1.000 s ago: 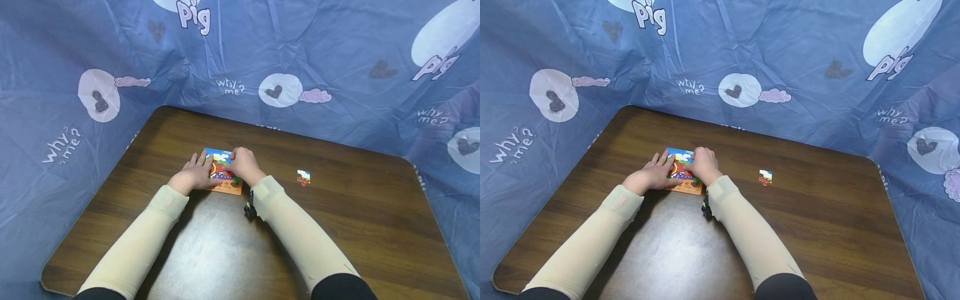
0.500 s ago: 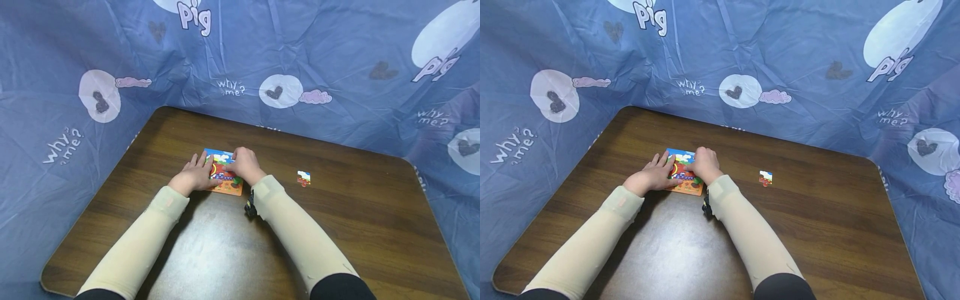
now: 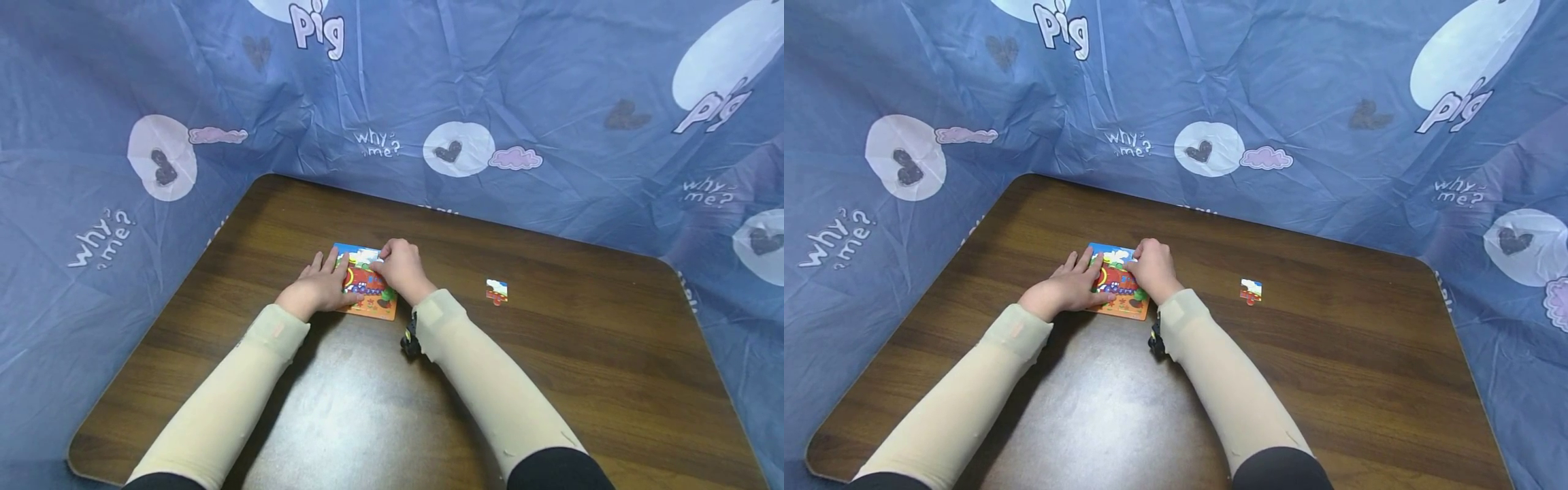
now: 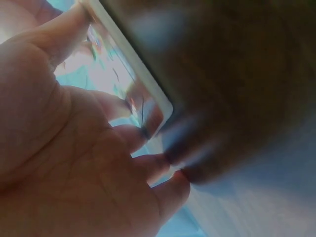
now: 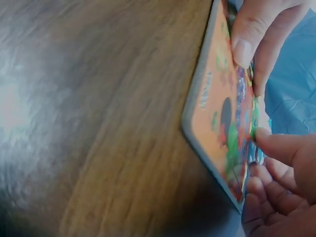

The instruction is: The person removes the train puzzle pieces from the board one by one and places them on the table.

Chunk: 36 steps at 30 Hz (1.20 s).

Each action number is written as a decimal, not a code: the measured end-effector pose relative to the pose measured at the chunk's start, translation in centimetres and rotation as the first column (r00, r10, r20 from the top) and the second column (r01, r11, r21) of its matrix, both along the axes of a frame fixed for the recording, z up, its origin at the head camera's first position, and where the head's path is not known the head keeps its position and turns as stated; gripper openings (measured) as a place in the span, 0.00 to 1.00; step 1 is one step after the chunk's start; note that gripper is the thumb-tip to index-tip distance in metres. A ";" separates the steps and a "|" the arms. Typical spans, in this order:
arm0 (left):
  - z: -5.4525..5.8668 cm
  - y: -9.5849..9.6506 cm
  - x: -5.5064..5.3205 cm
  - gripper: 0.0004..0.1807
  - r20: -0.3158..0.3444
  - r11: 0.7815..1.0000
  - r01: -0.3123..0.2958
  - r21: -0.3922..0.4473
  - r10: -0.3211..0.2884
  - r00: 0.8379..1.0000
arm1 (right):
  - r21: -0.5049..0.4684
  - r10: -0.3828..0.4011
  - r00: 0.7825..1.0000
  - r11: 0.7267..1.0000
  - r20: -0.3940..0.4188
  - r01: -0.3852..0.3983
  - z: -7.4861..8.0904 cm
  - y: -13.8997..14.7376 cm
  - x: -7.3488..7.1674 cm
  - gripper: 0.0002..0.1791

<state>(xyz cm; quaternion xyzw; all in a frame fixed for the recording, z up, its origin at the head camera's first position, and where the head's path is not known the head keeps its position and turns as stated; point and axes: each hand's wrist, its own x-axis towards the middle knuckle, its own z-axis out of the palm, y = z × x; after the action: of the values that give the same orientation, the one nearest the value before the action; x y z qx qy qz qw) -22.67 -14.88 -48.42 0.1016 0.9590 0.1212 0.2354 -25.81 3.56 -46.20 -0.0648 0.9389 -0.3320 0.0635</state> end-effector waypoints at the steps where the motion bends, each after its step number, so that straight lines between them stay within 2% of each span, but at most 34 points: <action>1: 0.0 0.0 0.0 0.55 0.001 1.000 0.000 -0.003 0.000 1.000 | -0.010 -0.002 1.000 1.000 -0.025 0.002 -0.2 0.0 0.0 0.13; 5: 0.1 0.0 0.2 0.55 0.001 1.000 0.002 -0.012 -0.002 1.000 | -0.070 -0.015 0.997 0.998 -0.078 0.010 -0.6 0.1 -0.1 0.11; 9: 0.1 0.0 0.2 0.55 0.006 1.000 -0.004 -0.009 0.004 1.000 | -0.107 -0.020 0.999 0.994 -0.050 0.014 -0.6 0.1 0.0 0.11; 20: 0.4 0.2 0.3 0.54 0.000 1.000 -0.003 -0.011 0.003 1.000 | -0.110 -0.005 0.999 0.994 -0.034 0.001 -0.4 0.2 0.1 0.08; 23: 1.1 0.4 0.7 0.50 -0.017 1.000 -0.003 -0.013 0.003 1.000 | -0.110 -0.001 1.000 0.994 -0.027 -0.002 -0.3 0.3 0.1 0.08; 26: 2.2 0.8 1.3 0.46 -0.025 1.000 -0.014 -0.019 0.014 1.000 | -0.112 0.002 1.000 0.994 -0.023 -0.004 -0.3 0.3 0.0 0.08; 30: 3.2 1.1 1.6 0.45 -0.040 0.999 -0.034 -0.041 0.032 0.999 | -0.114 0.002 1.000 0.994 -0.030 -0.005 -0.4 0.4 0.0 0.09; 34: 3.4 1.2 1.5 0.46 -0.025 0.996 -0.063 -0.070 0.061 0.998 | -0.119 0.002 1.000 0.993 -0.023 -0.005 -0.5 0.4 0.0 0.09; 36: 3.0 1.1 1.2 0.47 -0.008 0.994 -0.078 -0.082 0.077 0.997 | -0.125 0.003 1.000 0.992 -0.015 -0.005 -0.5 0.3 0.1 0.08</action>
<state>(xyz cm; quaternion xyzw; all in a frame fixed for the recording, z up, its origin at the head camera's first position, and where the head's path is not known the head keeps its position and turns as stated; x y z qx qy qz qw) -21.51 -13.76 -45.44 0.0548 0.9669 0.0903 0.2321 -25.74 3.91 -46.70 -0.0730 0.9166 -0.3894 0.0529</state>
